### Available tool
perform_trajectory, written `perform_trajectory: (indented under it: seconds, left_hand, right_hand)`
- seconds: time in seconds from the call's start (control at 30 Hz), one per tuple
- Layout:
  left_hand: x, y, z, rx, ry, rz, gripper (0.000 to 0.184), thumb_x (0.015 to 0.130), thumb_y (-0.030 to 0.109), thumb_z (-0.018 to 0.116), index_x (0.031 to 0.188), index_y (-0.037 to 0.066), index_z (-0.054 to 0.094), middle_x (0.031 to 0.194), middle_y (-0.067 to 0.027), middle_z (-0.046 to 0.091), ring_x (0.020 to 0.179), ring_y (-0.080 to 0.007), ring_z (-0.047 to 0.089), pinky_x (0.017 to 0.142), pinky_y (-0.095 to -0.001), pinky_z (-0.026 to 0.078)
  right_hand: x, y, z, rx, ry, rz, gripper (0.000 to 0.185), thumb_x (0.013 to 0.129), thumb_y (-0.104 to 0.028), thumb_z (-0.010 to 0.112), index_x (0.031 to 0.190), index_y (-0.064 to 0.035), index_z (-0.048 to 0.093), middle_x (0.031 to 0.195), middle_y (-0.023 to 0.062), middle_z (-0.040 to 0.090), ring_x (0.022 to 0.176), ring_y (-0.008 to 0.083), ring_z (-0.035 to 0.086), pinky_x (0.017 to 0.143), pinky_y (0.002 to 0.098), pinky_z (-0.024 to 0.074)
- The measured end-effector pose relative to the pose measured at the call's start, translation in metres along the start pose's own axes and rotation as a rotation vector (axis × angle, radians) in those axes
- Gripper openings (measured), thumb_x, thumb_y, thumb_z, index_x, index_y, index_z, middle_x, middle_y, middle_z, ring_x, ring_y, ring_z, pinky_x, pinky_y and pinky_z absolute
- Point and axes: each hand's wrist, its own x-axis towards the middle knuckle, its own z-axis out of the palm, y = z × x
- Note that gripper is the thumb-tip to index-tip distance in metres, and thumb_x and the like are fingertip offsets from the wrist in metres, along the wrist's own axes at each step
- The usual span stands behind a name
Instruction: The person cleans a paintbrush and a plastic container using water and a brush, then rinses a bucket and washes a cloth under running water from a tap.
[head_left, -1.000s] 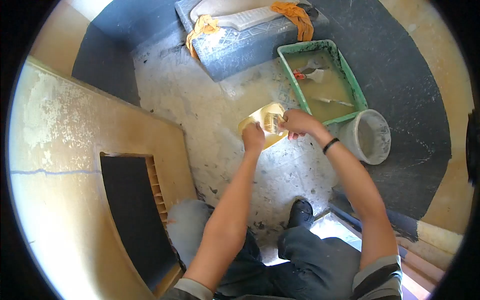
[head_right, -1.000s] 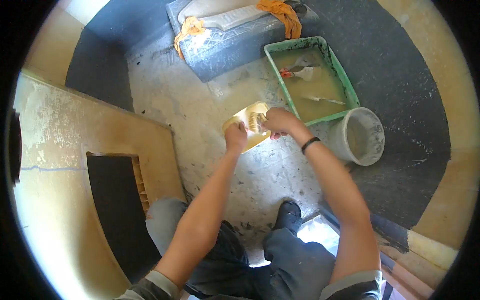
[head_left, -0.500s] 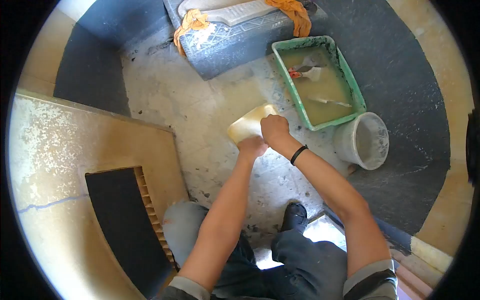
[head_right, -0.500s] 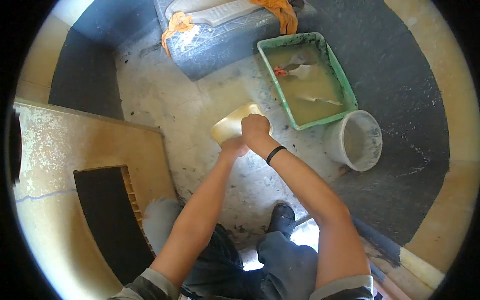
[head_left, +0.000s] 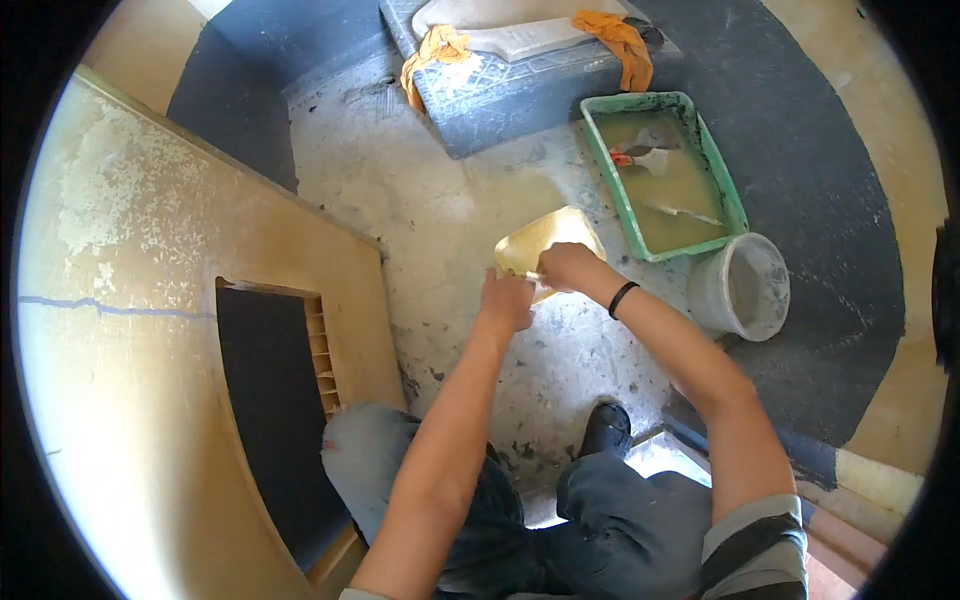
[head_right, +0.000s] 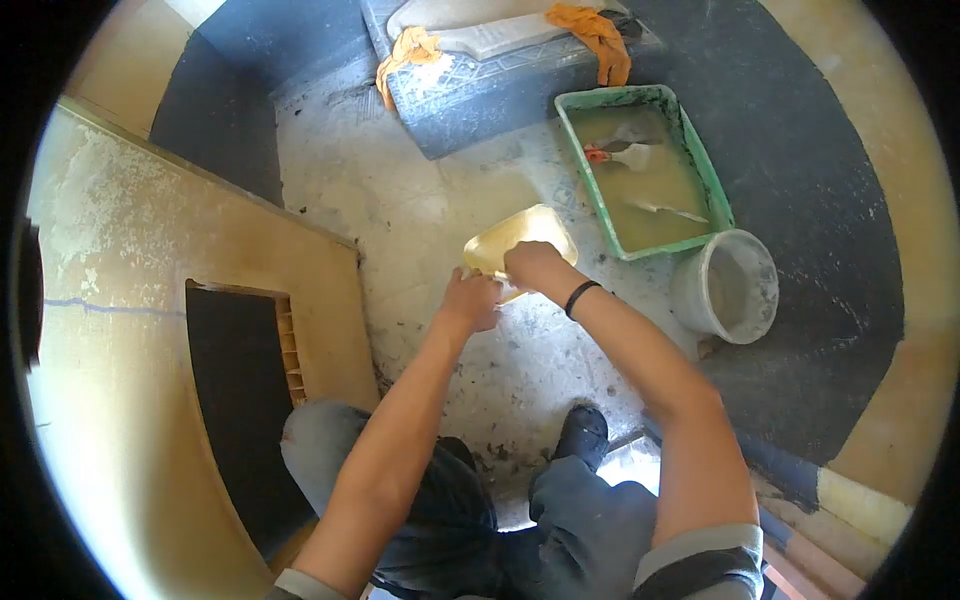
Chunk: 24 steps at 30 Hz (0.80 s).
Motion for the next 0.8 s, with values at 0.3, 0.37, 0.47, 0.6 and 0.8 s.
perform_trajectory:
  seconds: [0.3,0.37,0.47,0.6,0.8]
  left_hand:
    - [0.014,-0.007,0.047,0.422,0.393,0.188,0.017,0.088,0.019,0.062,0.099,0.013,0.073,0.102,-0.0062,0.073,0.107,-0.0260,0.066,0.114,-0.0563,0.031]
    - [0.010,0.001,0.043,0.306,0.434,0.219,0.021,0.093,0.023,0.056,0.101,0.011,0.072,0.099,-0.0070,0.073,0.104,-0.0272,0.067,0.115,-0.0560,0.029]
    - [-0.002,0.030,0.025,0.101,0.487,0.242,0.024,0.096,0.026,0.055,0.100,0.009,0.072,0.098,-0.0092,0.073,0.103,-0.0284,0.067,0.112,-0.0561,0.031]
    - [-0.004,0.043,0.010,-0.052,0.570,0.229,0.024,0.096,0.027,0.057,0.099,0.007,0.069,0.098,-0.0105,0.072,0.098,-0.0307,0.065,0.096,-0.0521,0.041]
    - [-0.003,0.036,-0.009,-0.272,0.674,0.206,0.021,0.093,0.025,0.064,0.095,0.005,0.066,0.090,-0.0124,0.069,0.092,-0.0336,0.062,0.087,-0.0474,0.043]
  right_hand:
    - [-0.018,0.048,0.000,-0.441,0.117,0.138,0.019,0.087,-0.015,0.063,0.096,-0.0155,0.079,0.100,0.0039,0.077,0.091,0.0222,0.074,0.067,0.0400,0.0577]
    - [-0.022,0.053,-0.003,-0.508,0.185,0.157,0.020,0.087,-0.013,0.062,0.094,-0.0163,0.080,0.099,0.0030,0.077,0.090,0.0214,0.074,0.065,0.0396,0.0577]
    - [-0.035,0.062,-0.019,-0.441,0.231,0.198,0.018,0.087,-0.014,0.062,0.093,-0.0160,0.079,0.093,0.0079,0.076,0.086,0.0253,0.075,0.067,0.0410,0.0579]
    - [-0.052,0.065,-0.036,-0.307,0.351,0.283,0.016,0.089,-0.017,0.061,0.091,-0.0147,0.076,0.087,0.0108,0.075,0.083,0.0289,0.074,0.066,0.0419,0.0580]
    - [-0.074,0.056,-0.054,-0.223,0.495,0.263,0.016,0.092,-0.019,0.058,0.097,-0.0134,0.073,0.082,0.0133,0.073,0.078,0.0315,0.073,0.065,0.0432,0.0583]
